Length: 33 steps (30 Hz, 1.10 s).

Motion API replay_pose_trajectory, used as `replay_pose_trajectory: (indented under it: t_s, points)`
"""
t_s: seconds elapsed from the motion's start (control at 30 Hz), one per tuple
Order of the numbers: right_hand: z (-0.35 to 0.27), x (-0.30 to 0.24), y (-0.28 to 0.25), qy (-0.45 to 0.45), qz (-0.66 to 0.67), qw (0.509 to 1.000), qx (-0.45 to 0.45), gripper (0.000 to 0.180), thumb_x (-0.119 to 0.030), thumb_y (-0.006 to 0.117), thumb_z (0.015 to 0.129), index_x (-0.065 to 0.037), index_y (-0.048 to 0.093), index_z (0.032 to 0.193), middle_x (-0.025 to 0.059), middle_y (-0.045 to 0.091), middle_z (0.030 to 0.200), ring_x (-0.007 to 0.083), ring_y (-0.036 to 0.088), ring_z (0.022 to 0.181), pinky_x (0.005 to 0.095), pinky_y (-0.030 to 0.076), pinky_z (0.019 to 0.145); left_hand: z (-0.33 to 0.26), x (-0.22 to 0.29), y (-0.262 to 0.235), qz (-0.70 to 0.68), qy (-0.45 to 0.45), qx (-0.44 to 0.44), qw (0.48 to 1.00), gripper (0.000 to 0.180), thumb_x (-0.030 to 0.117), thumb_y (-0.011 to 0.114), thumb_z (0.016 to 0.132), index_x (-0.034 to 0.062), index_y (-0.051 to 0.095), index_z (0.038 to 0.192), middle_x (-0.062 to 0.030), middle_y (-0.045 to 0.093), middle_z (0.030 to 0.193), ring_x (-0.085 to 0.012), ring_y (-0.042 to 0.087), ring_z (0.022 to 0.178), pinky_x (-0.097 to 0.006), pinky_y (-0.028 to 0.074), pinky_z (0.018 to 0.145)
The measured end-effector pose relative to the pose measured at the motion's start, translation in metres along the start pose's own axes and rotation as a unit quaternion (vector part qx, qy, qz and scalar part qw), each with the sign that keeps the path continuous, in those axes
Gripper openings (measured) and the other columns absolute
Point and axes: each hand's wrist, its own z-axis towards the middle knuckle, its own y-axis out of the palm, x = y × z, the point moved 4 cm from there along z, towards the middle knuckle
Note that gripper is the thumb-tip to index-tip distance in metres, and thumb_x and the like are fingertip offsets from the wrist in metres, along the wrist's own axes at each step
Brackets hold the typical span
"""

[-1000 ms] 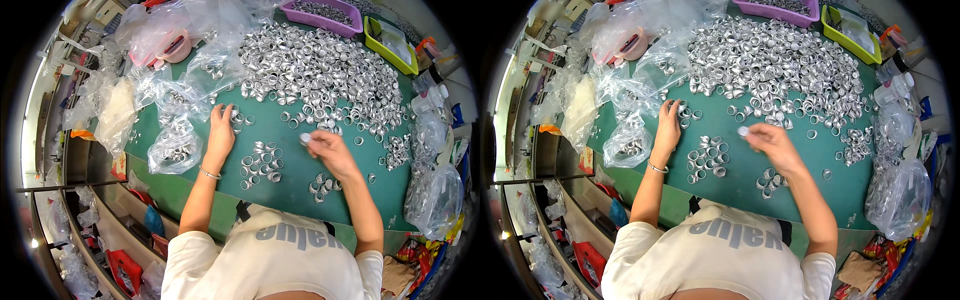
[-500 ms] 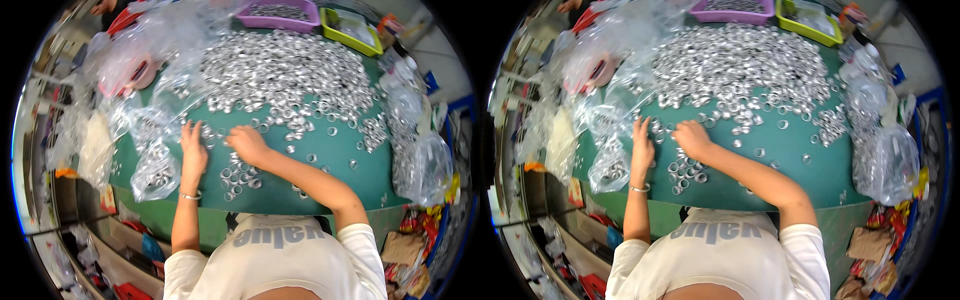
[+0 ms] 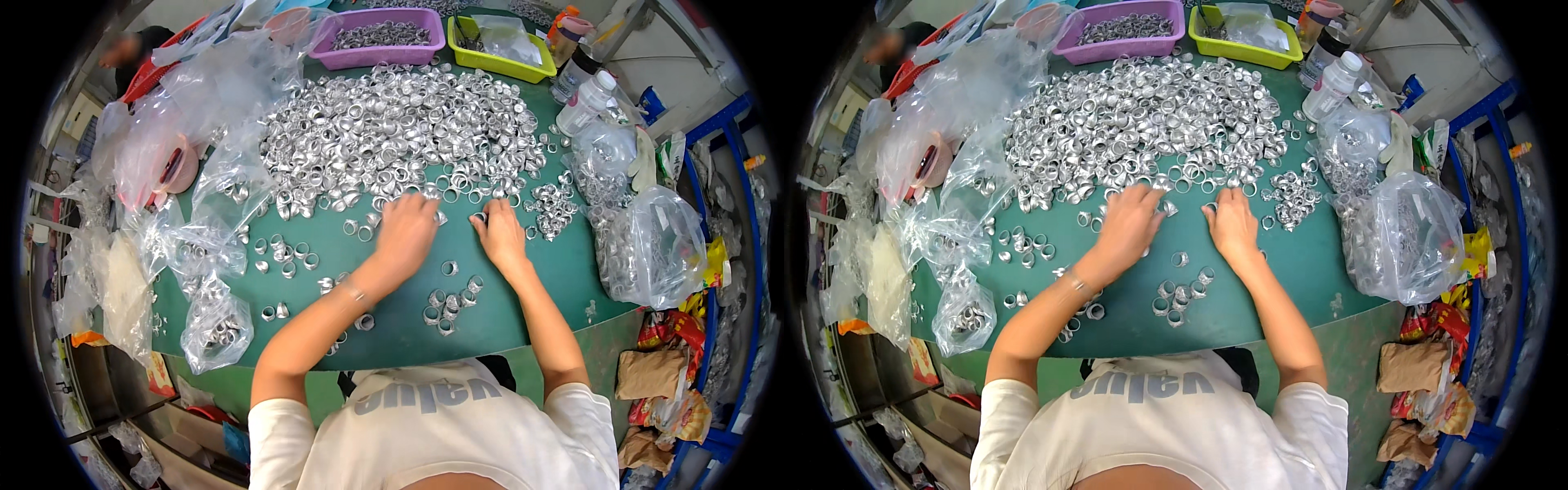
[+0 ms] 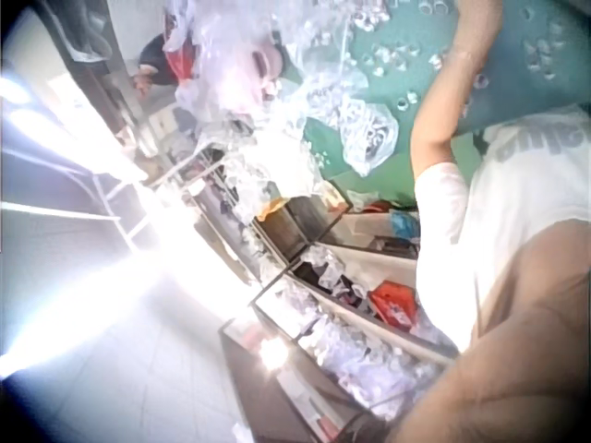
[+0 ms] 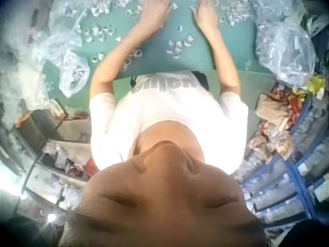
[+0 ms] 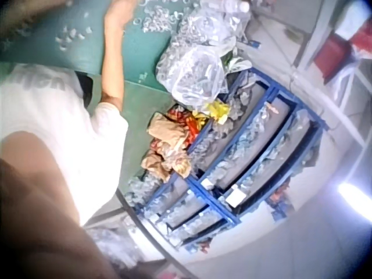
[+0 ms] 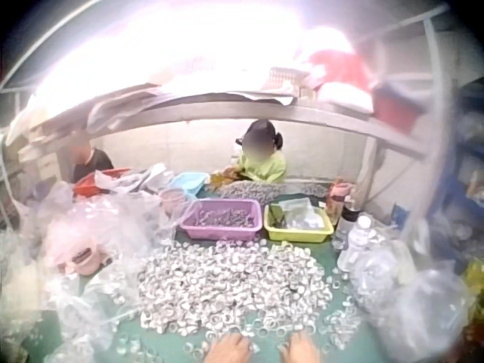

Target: The person sorts and stacks small silver metal ring-like components on a green table by hand, occasionally grouping them together.

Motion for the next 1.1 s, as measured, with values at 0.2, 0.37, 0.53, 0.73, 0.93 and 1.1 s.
replay_pose_trajectory:
  t_s: [0.2,0.37,0.53,0.73,0.93,1.1]
  points:
    - [0.010,0.018,-0.008,0.023,0.149,0.988,-0.023,0.021,-0.012,0.070,0.078,-0.001,0.056,0.090,0.0156,0.060,0.084,0.0349,0.061,0.076,0.0437,0.048,0.065,0.059,0.004,0.053,0.100,-0.034,-0.023,0.994,0.044,0.021,0.074,0.073,0.0080,0.056,0.112,-0.0084,0.053,0.099,-0.0261,0.050,0.098,-0.041,0.037,0.079]
    - [0.032,-0.001,-0.001,-0.071,-0.001,0.997,0.019,0.025,-0.013,0.068,0.078,-0.002,0.057,0.098,0.0178,0.061,0.090,0.0362,0.063,0.081,0.0436,0.052,0.066,0.060,0.000,0.048,0.056,-0.001,0.023,0.998,0.051,0.019,0.075,0.073,0.0086,0.052,0.117,-0.0098,0.053,0.105,-0.0280,0.050,0.102,-0.044,0.037,0.083]
    - [0.030,0.004,0.009,-0.050,0.026,0.998,-0.028,0.027,-0.008,0.065,0.079,-0.002,0.059,0.104,0.0202,0.061,0.096,0.0385,0.062,0.086,0.0455,0.052,0.071,0.012,-0.024,-0.015,-0.124,-0.078,0.035,0.989,0.046,0.014,0.075,0.075,0.0073,0.056,0.116,-0.0119,0.057,0.106,-0.0288,0.056,0.099,-0.037,0.044,0.083]
    - [0.006,-0.016,-0.021,-0.046,0.195,0.979,-0.040,0.019,0.005,0.059,0.079,0.000,0.059,0.097,0.0186,0.062,0.088,0.0355,0.061,0.078,0.0416,0.049,0.067,-0.089,-0.046,-0.076,-0.170,-0.221,0.061,0.959,0.037,0.007,0.072,0.077,0.0052,0.060,0.113,-0.0079,0.061,0.104,-0.0183,0.057,0.091,-0.030,0.046,0.077]
    - [-0.070,-0.117,0.003,-0.266,0.138,0.947,-0.118,0.027,0.007,0.059,0.070,0.000,0.056,0.096,0.0135,0.052,0.097,0.0291,0.059,0.087,0.0393,0.051,0.064,-0.152,-0.033,-0.084,-0.112,-0.264,0.134,0.948,0.034,0.000,0.070,0.076,0.0012,0.060,0.108,-0.0160,0.059,0.106,-0.0332,0.057,0.097,-0.037,0.046,0.084]
    - [-0.092,-0.150,0.036,-0.280,0.081,0.937,-0.193,0.029,0.008,0.060,0.067,0.003,0.054,0.096,0.0152,0.046,0.100,0.0301,0.056,0.094,0.0405,0.051,0.066,-0.194,-0.015,-0.088,-0.069,-0.309,0.252,0.915,0.032,-0.005,0.064,0.078,0.0002,0.059,0.109,-0.0163,0.060,0.109,-0.0303,0.059,0.102,-0.035,0.044,0.091]
